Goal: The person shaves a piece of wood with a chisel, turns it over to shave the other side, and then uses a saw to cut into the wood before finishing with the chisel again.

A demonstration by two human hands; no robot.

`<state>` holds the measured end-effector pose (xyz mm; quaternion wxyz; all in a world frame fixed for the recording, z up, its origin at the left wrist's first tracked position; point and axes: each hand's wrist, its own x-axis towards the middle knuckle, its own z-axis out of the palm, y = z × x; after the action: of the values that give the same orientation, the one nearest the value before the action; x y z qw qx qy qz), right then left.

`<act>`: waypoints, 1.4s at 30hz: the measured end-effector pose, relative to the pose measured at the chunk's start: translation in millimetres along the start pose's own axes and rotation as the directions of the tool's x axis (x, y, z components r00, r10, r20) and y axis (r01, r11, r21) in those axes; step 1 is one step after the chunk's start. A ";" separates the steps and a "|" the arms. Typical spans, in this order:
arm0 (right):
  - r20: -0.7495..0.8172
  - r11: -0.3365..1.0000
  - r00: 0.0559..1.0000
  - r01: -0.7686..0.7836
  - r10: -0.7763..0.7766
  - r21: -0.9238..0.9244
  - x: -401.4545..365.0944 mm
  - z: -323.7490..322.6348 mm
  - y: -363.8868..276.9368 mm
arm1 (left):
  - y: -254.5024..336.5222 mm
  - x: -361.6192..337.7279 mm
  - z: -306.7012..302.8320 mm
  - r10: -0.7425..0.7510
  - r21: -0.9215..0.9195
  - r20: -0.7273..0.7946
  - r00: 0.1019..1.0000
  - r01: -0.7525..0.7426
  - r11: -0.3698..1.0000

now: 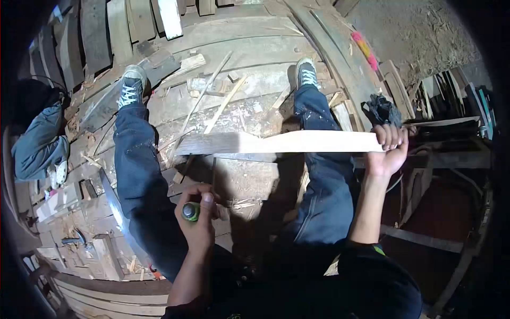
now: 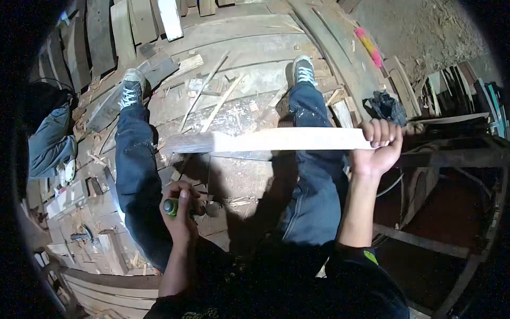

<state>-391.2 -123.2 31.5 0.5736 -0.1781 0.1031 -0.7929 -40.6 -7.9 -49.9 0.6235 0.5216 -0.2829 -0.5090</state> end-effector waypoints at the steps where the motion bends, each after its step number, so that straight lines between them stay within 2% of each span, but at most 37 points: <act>1: -0.034 1.000 0.999 -0.006 0.007 0.020 -4.1 -4.8 2.4 | 1.4 0.5 1.3 -0.077 0.038 0.022 0.997 0.076 0.996; 4: -0.115 0.995 0.992 -0.051 0.060 0.082 -15.1 -9.4 15.5 | 1.8 1.4 9.6 -0.135 -0.082 -0.002 0.991 0.134 0.988; 5: -0.137 0.991 0.986 -0.079 0.094 0.112 -17.1 -9.2 17.6 | 3.1 1.2 1.2 -0.220 -0.131 0.095 0.971 0.231 0.964; 6: -0.159 0.984 0.979 -0.107 0.129 0.144 -18.0 -8.9 20.7 | 4.6 -0.7 1.5 -0.217 -0.133 0.079 0.973 0.226 0.965; 8: -0.142 0.981 0.978 -0.135 0.154 0.139 -16.8 -8.4 25.6 | 8.3 -0.2 7.7 -0.266 -0.288 -0.015 0.964 0.251 0.924; 9: -0.129 0.981 0.978 -0.150 0.165 0.124 -15.9 -7.2 26.2 | 9.2 -2.8 6.7 -0.234 -0.351 0.009 0.972 0.222 0.910; 12: -0.117 0.966 0.973 -0.174 0.199 0.192 -16.1 -0.5 26.4 | 15.2 -3.0 3.7 -0.251 -0.286 0.061 0.966 0.258 0.923; 13: -0.109 0.965 0.973 -0.182 0.205 0.191 -14.8 2.7 27.9 | 17.6 -3.8 10.1 -0.195 -0.250 -0.035 0.980 0.180 0.951; 16: -0.517 0.956 0.855 -0.183 0.040 -0.228 -9.1 13.6 37.0 | 19.2 -5.8 10.6 -0.153 -0.170 -0.072 0.986 0.138 0.976; 17: -0.537 0.948 0.843 -0.181 0.013 -0.261 -3.7 1.8 30.5 | 11.4 -5.6 3.4 -0.119 -0.192 -0.049 0.992 0.107 0.976; 18: -0.594 0.883 0.803 -0.243 -0.050 -0.402 -2.5 2.3 23.6 | 11.8 -6.0 2.6 -0.113 -0.199 -0.056 0.992 0.099 0.975; 20: -0.388 0.669 0.843 -0.046 -0.373 -0.742 10.4 -36.7 -3.4 | 12.8 -5.5 2.9 -0.129 -0.293 -0.143 0.981 0.083 0.953; 21: -0.096 0.403 0.824 0.168 -0.558 -0.899 4.0 -9.7 11.7 | 14.0 -5.3 2.8 -0.135 -0.308 -0.157 0.978 0.081 0.948; 22: 0.023 0.291 0.764 0.273 -0.645 -0.917 -2.9 18.0 27.2 | 13.2 -4.6 2.7 -0.132 -0.316 -0.164 0.978 0.075 0.946; 23: 0.188 0.228 0.858 0.328 -0.479 -0.917 -9.0 34.7 35.4 | 11.9 -4.8 2.6 -0.105 -0.272 -0.171 0.980 0.056 0.961; 24: 0.330 0.173 0.901 0.386 -0.282 -0.906 -16.8 44.5 39.9 | 10.6 -6.5 2.1 -0.085 -0.223 -0.171 0.982 0.045 0.974; 25: 0.401 0.039 0.914 0.404 -0.063 -0.914 -23.6 52.2 46.4 | 9.5 -8.3 1.6 -0.095 -0.221 -0.169 0.981 0.056 0.974; 26: 0.365 0.107 0.890 0.349 0.272 -0.931 -35.8 73.2 62.4 | 8.6 -9.0 1.1 -0.101 -0.198 -0.160 0.982 0.068 0.978; 27: 0.323 0.068 0.779 0.341 0.537 -0.937 -41.3 85.9 78.5 | 7.9 -8.1 1.6 -0.103 -0.175 -0.149 0.983 0.077 0.982; 28: 0.363 -0.005 0.620 0.509 0.696 -0.861 -41.0 90.1 95.7 | 7.6 -6.9 3.2 -0.104 -0.153 -0.140 0.985 0.082 0.985; 29: 0.353 0.050 0.496 0.524 0.793 -0.850 -41.4 91.0 111.3 | 11.3 -6.6 6.1 -0.106 -0.160 -0.159 0.982 0.080 0.984; 31: 0.289 0.075 0.400 0.472 0.870 -0.879 -43.7 85.7 136.2 | 11.0 -7.8 9.1 -0.093 -0.163 -0.182 0.979 0.063 0.985; 32: 0.239 0.066 0.396 0.403 0.887 -0.913 -44.7 79.7 145.4 | 11.0 -8.3 8.7 -0.080 -0.167 -0.206 0.975 0.046 0.985; 34: 0.270 0.119 0.349 0.397 0.897 -0.910 -42.3 70.0 155.1 | 10.9 -9.3 7.3 -0.076 -0.148 -0.204 0.976 0.046 0.988; 35: 0.267 0.118 0.354 0.391 0.896 -0.913 -42.7 66.4 156.9 | 10.7 -8.9 7.8 -0.074 -0.138 -0.198 0.977 0.047 0.989; 37: 0.248 0.134 0.455 0.270 0.855 -0.954 -45.4 59.6 156.6 | 15.8 -7.5 10.6 -0.075 -0.143 -0.173 0.982 0.050 0.988; 40: 0.283 0.156 0.511 0.278 0.811 -0.948 -50.0 58.3 153.7 | 16.0 -7.3 10.7 -0.085 -0.169 -0.135 0.987 0.061 0.984; 42: 0.280 0.154 0.523 0.272 0.805 -0.950 -50.8 56.6 149.7 | 12.5 -8.3 9.3 -0.080 -0.159 -0.163 0.983 0.054 0.986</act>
<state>-223.8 -120.8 19.9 0.4620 -0.7882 0.3372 -0.2271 -47.3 -4.4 -33.9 0.6661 0.5226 -0.1712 -0.5039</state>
